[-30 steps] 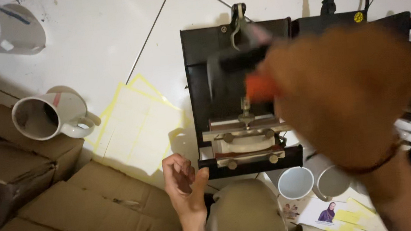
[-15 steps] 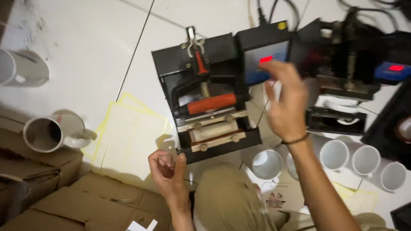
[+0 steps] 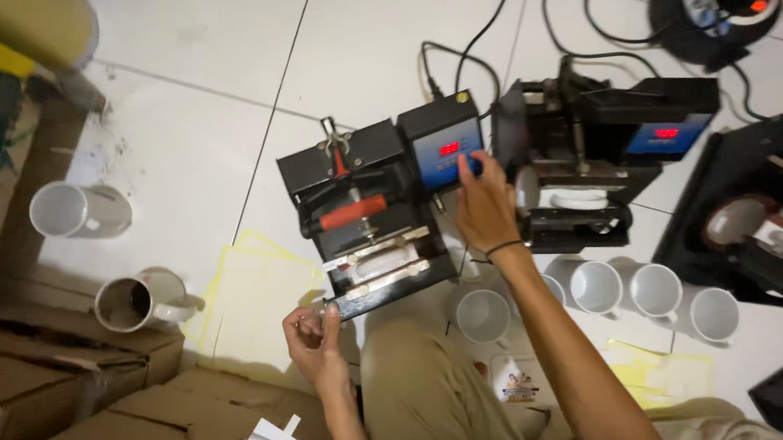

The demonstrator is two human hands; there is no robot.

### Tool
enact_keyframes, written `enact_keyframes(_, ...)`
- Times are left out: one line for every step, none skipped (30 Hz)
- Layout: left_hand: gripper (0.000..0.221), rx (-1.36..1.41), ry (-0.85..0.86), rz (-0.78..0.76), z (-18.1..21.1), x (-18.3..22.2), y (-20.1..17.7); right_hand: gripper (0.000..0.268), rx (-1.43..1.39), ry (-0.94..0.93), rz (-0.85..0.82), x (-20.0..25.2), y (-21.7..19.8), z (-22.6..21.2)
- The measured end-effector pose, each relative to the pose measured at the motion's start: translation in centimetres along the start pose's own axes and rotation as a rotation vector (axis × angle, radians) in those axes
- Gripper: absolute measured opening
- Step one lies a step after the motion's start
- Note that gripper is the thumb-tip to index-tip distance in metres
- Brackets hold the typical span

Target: The person prepares mugs for printing by removing them from a box, peeling off plastic wrapping, and attaching printed paper designs using adhesive tape while operating heat press machines.

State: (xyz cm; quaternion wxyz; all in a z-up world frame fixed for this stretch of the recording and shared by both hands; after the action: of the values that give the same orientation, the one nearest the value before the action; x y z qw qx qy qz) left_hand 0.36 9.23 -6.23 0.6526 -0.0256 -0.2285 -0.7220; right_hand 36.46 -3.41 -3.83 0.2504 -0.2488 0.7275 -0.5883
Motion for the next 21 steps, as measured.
enact_keyframes(0.029,-0.013,0.028,0.001,0.0,-0.2,-0.1,0.060,-0.013,-0.016,0.009,-0.1,0.0,-0.2)
enact_keyframes(0.029,-0.026,0.053,0.000,0.1,-0.3,-0.3,0.061,-0.024,-0.030,0.017,-0.2,-0.1,-0.2)
enact_keyframes(0.029,-0.024,0.055,-0.015,-0.4,-0.5,-0.4,0.061,-0.022,-0.019,0.028,-0.1,-0.4,-0.3)
enact_keyframes(0.033,-0.130,0.038,0.029,-1.0,-0.9,-1.1,0.065,0.007,-0.026,0.061,0.0,-0.9,-0.5)
enact_keyframes(0.038,-0.236,0.023,0.073,-1.5,-1.2,-1.8,0.068,0.037,-0.032,0.094,0.1,-1.5,-0.7)
enact_keyframes(0.038,-0.232,0.034,0.057,-1.6,-1.6,-1.8,0.068,0.036,-0.023,0.112,1.3,-2.6,-0.7)
enact_keyframes(0.039,-0.249,0.021,0.067,-1.8,-1.9,-2.1,0.059,-0.112,-0.047,0.131,2.5,-3.8,-0.9)
enact_keyframes(0.042,-0.268,0.004,0.084,-2.2,-1.9,-2.9,0.051,-0.260,-0.076,0.143,4.3,-4.7,-1.3)
enact_keyframes(0.042,-0.267,0.011,0.075,-1.7,-2.0,-2.4,0.051,-0.262,-0.072,0.154,6.3,-6.5,-1.5)
enact_keyframes(0.037,-0.257,0.022,0.085,-1.3,-1.7,-2.2,0.050,-0.340,-0.043,0.122,8.4,-7.9,-1.3)
enact_keyframes(0.033,-0.248,0.032,0.096,-1.0,-1.5,-2.0,0.050,-0.419,-0.015,0.091,10.5,-9.2,-1.2)
enact_keyframes(0.033,-0.247,0.036,0.088,-0.7,-1.3,-1.9,0.050,-0.419,-0.011,0.099,13.2,-10.9,-0.9)
enact_keyframes(0.034,-0.254,0.084,0.117,0.1,-1.0,-2.0,0.050,-0.457,0.008,0.095,15.9,-12.4,-0.5)
enact_keyframes(0.035,-0.262,0.127,0.137,0.6,-0.7,-2.0,0.050,-0.491,0.036,0.096,18.9,-13.8,0.1)
enact_keyframes(0.035,-0.262,0.127,0.118,0.3,-0.7,-2.5,0.050,-0.488,0.049,0.108,21.7,-13.7,1.4)
enact_keyframes(0.034,-0.260,0.256,0.154,1.2,-0.3,-3.0,0.050,-0.482,0.147,0.078,24.7,-13.0,3.4)
enact_keyframes(0.033,-0.254,0.385,0.189,1.9,0.1,-3.4,0.049,-0.478,0.245,0.049,27.8,-12.2,5.4)
enact_keyframes(0.033,-0.255,0.377,0.160,3.3,1.2,-2.3,0.049,-0.471,0.271,0.062,30.1,-11.6,7.5)
enact_keyframes(0.028,-0.236,0.446,0.158,5.3,2.7,-1.4,0.045,-0.473,0.342,0.060,32.6,-10.7,10.0)
enact_keyframes(0.026,-0.220,0.518,0.160,7.5,4.1,-0.7,0.040,-0.479,0.411,0.054,35.1,-9.7,12.2)
enact_keyframes(0.026,-0.223,0.512,0.134,8.6,5.9,0.7,0.040,-0.477,0.436,0.064,37.0,-9.6,13.8)
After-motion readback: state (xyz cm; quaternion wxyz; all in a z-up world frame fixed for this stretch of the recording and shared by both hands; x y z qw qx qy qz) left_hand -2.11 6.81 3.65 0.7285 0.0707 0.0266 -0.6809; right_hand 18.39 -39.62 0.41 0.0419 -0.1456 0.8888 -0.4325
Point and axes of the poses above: each hand's wrist, its own x-axis away from the middle knuckle, its own y-axis out of the palm, z = x × y, the point moved 10 cm from there along -x, towards the middle knuckle, and after that the axes turned 12 degrees about x, right-handed, at the moved point
